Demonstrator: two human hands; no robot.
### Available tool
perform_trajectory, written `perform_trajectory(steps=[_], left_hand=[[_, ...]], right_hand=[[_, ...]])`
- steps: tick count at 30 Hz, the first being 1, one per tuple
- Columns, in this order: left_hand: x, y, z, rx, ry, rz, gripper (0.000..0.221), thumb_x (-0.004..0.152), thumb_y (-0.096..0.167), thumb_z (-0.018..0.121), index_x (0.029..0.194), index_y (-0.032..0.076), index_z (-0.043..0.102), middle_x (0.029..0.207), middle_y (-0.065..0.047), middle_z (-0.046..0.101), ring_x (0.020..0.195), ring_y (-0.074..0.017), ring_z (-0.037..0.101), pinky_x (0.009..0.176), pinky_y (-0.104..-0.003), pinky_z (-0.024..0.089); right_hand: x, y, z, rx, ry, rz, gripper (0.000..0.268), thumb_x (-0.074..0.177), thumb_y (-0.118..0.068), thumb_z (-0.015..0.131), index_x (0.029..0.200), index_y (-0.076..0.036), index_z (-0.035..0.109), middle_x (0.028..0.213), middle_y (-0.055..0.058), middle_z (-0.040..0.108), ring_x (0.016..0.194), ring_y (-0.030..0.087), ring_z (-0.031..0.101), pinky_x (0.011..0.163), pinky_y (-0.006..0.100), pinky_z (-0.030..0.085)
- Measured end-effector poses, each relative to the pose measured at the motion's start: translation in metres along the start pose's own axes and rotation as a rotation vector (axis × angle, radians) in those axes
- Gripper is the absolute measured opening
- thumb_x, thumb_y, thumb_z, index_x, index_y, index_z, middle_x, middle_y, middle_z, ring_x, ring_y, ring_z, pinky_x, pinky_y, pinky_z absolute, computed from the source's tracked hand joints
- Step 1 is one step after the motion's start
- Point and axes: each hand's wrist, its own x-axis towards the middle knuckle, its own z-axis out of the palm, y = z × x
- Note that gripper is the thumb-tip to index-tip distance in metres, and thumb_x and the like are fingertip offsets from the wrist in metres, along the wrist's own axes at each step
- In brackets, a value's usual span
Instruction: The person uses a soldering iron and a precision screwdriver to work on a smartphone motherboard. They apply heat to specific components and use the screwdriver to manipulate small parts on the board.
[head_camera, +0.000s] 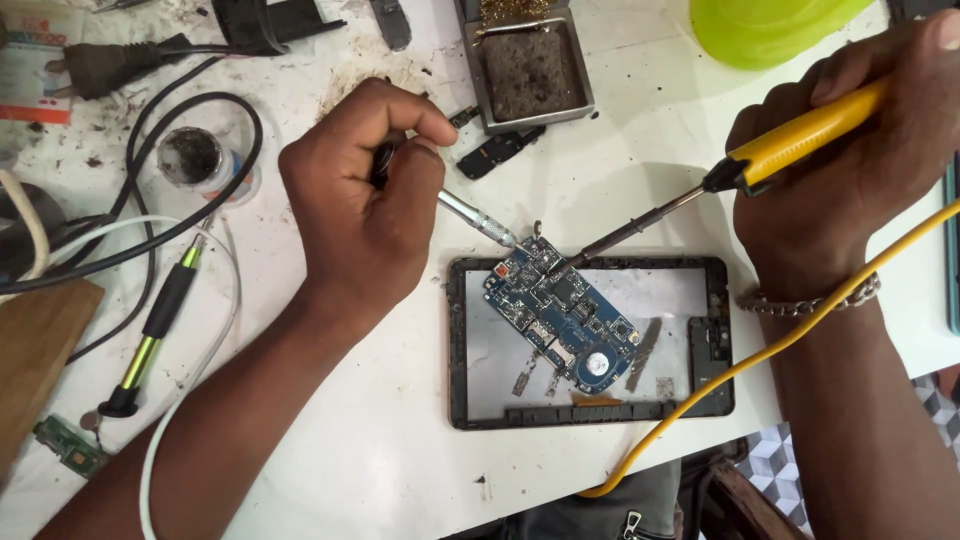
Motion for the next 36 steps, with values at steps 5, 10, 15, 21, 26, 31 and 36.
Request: perform_trajectory(steps=[5,10,15,21,26,31,36], left_hand=[[0.000,-0.002,0.000,-0.016,-0.017,0.010,0.016,0.100,-0.013,0.053,0.096,-0.004,0.066,0.089,-0.003,0.065,0.071,-0.0017,0.050,0.063,-0.019,0.038],[0.000,-0.004,0.000,-0.018,-0.028,0.021,0.018,0.100,-0.013,0.051,0.096,-0.005,0.066,0.087,-0.003,0.064,0.069,-0.0018,0.049,0.061,-0.019,0.037],[0.000,-0.004,0.000,-0.022,-0.033,0.049,0.018,0.101,-0.013,0.051,0.094,-0.005,0.065,0.086,-0.003,0.063,0.068,-0.0022,0.047,0.060,-0.019,0.036],[0.001,-0.005,-0.001,0.005,-0.042,0.071,0.020,0.100,-0.013,0.050,0.092,-0.004,0.065,0.079,-0.002,0.062,0.063,-0.0017,0.044,0.057,-0.020,0.032],[0.001,-0.006,-0.002,0.001,-0.052,0.077,0.020,0.102,-0.012,0.050,0.091,-0.004,0.065,0.075,-0.002,0.060,0.062,-0.0015,0.042,0.057,-0.020,0.031],[0.006,0.004,0.000,0.027,-0.040,0.045,0.018,0.095,-0.012,0.049,0.090,-0.003,0.063,0.078,-0.001,0.059,0.061,-0.0017,0.042,0.055,-0.021,0.031],[0.007,0.009,0.000,0.049,-0.037,0.063,0.019,0.095,-0.013,0.049,0.088,-0.003,0.063,0.075,-0.002,0.058,0.059,-0.0020,0.040,0.054,-0.021,0.029]], right_hand=[[0.003,0.006,-0.010,-0.009,-0.027,-0.004,0.049,0.119,-0.045,0.046,0.094,-0.003,0.041,0.071,0.007,0.034,0.053,0.017,0.036,0.054,0.031,0.031],[0.001,0.014,-0.021,0.075,-0.018,0.019,0.046,0.120,-0.042,0.047,0.095,-0.004,0.041,0.071,0.006,0.033,0.054,0.017,0.034,0.054,0.030,0.029],[0.002,0.023,-0.027,0.126,-0.030,0.043,0.043,0.122,-0.039,0.047,0.096,-0.005,0.042,0.070,0.005,0.032,0.054,0.016,0.033,0.054,0.029,0.027],[0.003,0.027,-0.034,0.151,-0.045,0.060,0.040,0.123,-0.035,0.047,0.097,-0.006,0.042,0.069,0.004,0.031,0.055,0.015,0.031,0.054,0.028,0.025],[-0.001,0.029,-0.035,0.171,-0.053,0.069,0.037,0.125,-0.032,0.047,0.098,-0.007,0.043,0.069,0.003,0.030,0.056,0.014,0.030,0.054,0.028,0.024],[-0.002,0.028,-0.036,0.160,-0.048,0.073,0.037,0.124,-0.032,0.049,0.098,-0.007,0.044,0.068,0.004,0.033,0.057,0.015,0.031,0.054,0.028,0.025],[-0.001,0.028,-0.037,0.157,-0.061,0.084,0.037,0.124,-0.033,0.050,0.098,-0.007,0.045,0.069,0.004,0.035,0.058,0.015,0.034,0.055,0.028,0.028]])
